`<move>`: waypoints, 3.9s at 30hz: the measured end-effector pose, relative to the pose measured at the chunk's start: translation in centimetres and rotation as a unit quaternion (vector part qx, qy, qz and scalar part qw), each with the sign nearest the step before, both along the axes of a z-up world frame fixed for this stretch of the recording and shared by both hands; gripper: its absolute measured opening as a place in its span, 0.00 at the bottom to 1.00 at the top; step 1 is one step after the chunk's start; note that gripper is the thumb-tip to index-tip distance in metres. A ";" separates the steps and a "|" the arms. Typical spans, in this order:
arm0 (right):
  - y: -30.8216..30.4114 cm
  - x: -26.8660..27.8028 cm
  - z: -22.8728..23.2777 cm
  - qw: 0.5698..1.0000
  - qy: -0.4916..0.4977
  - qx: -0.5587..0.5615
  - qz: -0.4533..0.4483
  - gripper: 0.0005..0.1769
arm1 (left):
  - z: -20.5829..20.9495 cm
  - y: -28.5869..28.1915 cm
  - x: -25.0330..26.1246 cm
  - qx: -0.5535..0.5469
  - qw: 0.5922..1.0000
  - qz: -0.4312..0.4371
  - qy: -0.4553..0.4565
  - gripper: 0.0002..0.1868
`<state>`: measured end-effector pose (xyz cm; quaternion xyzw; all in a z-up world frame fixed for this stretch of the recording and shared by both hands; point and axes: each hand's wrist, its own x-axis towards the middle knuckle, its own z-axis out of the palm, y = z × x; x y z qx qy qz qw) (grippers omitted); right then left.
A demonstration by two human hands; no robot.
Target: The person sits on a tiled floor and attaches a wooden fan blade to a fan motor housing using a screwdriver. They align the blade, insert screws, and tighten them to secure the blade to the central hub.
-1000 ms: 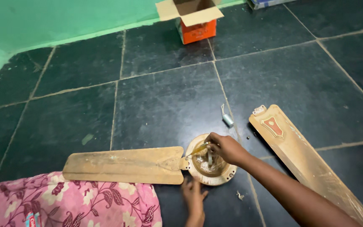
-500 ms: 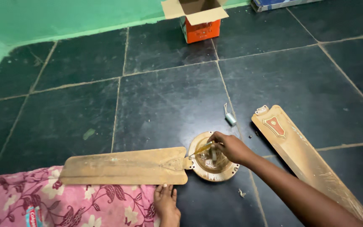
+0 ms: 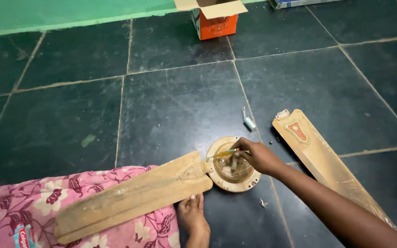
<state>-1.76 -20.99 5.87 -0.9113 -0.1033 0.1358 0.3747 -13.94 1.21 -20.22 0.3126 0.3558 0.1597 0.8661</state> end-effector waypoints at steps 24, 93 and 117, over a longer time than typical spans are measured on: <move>2.2 -0.5 -0.2 0.991 -0.107 -0.070 0.042 0.13 | 2.7 0.7 1.1 0.030 0.995 -0.020 0.092 0.06; 9.2 1.3 2.5 0.937 -0.252 -0.204 0.132 0.07 | 16.5 3.1 2.9 0.738 0.518 -0.429 0.056 0.38; 10.8 0.4 -0.4 0.915 -0.335 -0.207 0.092 0.09 | 19.8 -0.1 10.2 0.693 0.703 -0.156 -0.035 0.09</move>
